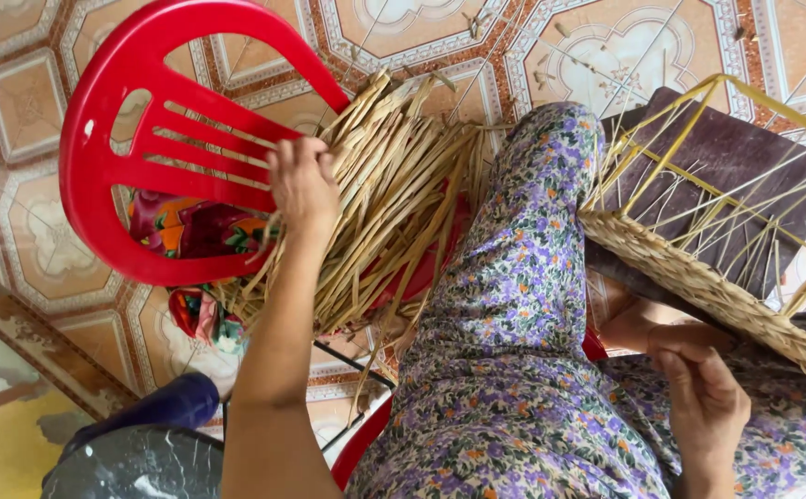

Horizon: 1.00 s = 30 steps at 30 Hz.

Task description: Weaving a rectangular basket using dried water hyacinth fibers over a metal/wire frame.

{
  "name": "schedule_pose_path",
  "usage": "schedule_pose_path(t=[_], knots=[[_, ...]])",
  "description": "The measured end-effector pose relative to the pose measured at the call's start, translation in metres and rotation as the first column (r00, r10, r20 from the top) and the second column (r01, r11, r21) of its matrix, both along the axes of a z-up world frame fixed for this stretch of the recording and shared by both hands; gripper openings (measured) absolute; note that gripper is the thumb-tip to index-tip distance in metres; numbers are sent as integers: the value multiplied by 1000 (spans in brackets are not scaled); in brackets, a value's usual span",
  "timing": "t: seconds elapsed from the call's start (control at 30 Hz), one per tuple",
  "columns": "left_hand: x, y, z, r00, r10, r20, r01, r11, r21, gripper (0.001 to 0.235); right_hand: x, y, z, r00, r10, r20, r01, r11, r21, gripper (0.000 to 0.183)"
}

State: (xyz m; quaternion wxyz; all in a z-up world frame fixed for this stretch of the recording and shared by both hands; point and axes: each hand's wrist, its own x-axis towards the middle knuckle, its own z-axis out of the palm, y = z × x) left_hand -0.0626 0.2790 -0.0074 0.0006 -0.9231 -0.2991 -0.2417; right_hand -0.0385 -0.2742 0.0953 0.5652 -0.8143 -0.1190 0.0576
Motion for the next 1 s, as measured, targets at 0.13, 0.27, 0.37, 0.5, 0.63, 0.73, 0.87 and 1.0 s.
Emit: schedule_pose_path(t=[0.13,0.27,0.37,0.5,0.63,0.73,0.87,1.0], knots=[[6,-55,-29,955,-294,-48,231,834,-501,7,-1,9,12,998,-44,-49,41,997,-70,7],[17,-68,-61,944,-253,-211,122,864,-488,26,3,18,18,1000,1,-17,-4,991,-137,9],[23,-56,-51,944,-201,-261,-17,762,-647,20,3,15,14,1000,16,-6,-16,990,-140,8],[5,-21,-78,918,-272,-288,-25,685,-728,25,1,6,-2,997,-24,-77,21,999,-37,10],[7,-19,-49,951,-254,-176,31,645,-764,24,5,12,3,998,-7,-64,2,997,-77,9],[6,-20,-32,978,-178,-106,9,545,-838,27,9,25,15,999,50,-21,-53,981,-186,10],[9,-30,9,998,-50,-34,19,791,-612,42,13,39,28,993,120,1,-116,967,-228,12],[16,-50,-9,976,-194,99,187,980,73,36,15,42,19,993,120,-4,-115,946,-304,11]])
